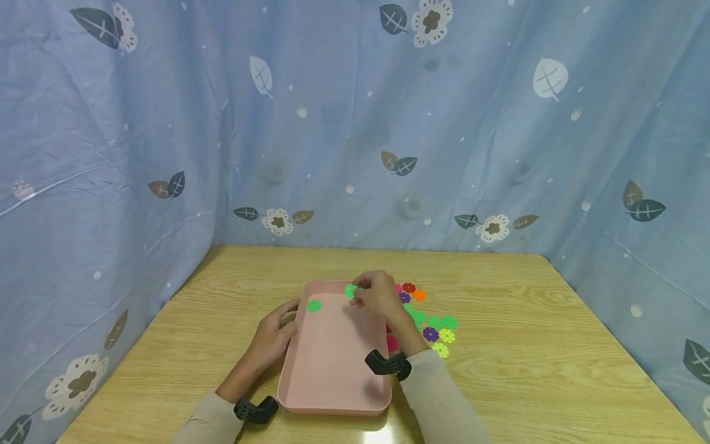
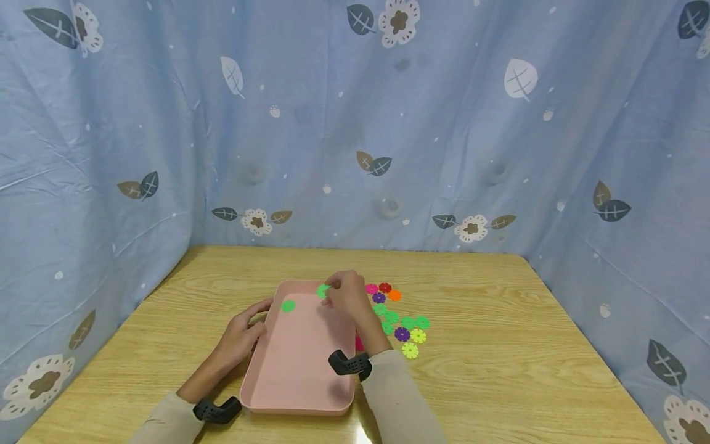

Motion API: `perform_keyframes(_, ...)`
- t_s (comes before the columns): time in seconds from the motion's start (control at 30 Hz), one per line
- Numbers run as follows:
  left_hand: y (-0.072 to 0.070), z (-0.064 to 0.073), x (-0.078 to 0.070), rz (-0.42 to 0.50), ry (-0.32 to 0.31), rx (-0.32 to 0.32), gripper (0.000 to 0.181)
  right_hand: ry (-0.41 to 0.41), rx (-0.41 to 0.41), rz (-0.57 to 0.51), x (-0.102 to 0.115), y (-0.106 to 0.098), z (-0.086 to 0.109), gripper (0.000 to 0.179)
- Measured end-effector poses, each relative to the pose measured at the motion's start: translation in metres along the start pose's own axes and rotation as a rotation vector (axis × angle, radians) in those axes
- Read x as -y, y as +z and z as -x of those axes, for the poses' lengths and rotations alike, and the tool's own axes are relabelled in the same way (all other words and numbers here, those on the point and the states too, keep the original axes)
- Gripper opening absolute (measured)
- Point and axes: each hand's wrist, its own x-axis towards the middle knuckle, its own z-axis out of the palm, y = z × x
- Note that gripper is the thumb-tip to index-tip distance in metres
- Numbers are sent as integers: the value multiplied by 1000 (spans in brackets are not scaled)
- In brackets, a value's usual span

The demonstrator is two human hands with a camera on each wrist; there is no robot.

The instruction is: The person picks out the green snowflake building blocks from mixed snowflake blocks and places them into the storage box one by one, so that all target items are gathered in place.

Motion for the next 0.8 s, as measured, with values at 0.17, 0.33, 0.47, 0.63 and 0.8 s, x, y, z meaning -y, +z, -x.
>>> perform_keyframes(0.17, -1, 3, 1, 27, -3, 14, 57, 48, 61, 32, -1, 8, 1, 24)
perform_keyframes(0.33, -1, 4, 1, 49, -4, 13, 56, 55, 67, 106, -3, 16, 0, 23)
perform_keyframes(0.47, 0, 3, 1, 45, 0, 8, 57, 12, 58, 223, -6, 23, -1, 19)
perform_keyframes(0.63, 1, 2, 0, 42, 2, 9, 57, -66, 14, 413, -10, 29, -2, 14)
perform_keyframes(0.8, 1, 2, 0, 39, 5, 15, 57, -104, -9, 447, -13, 32, -3, 12)
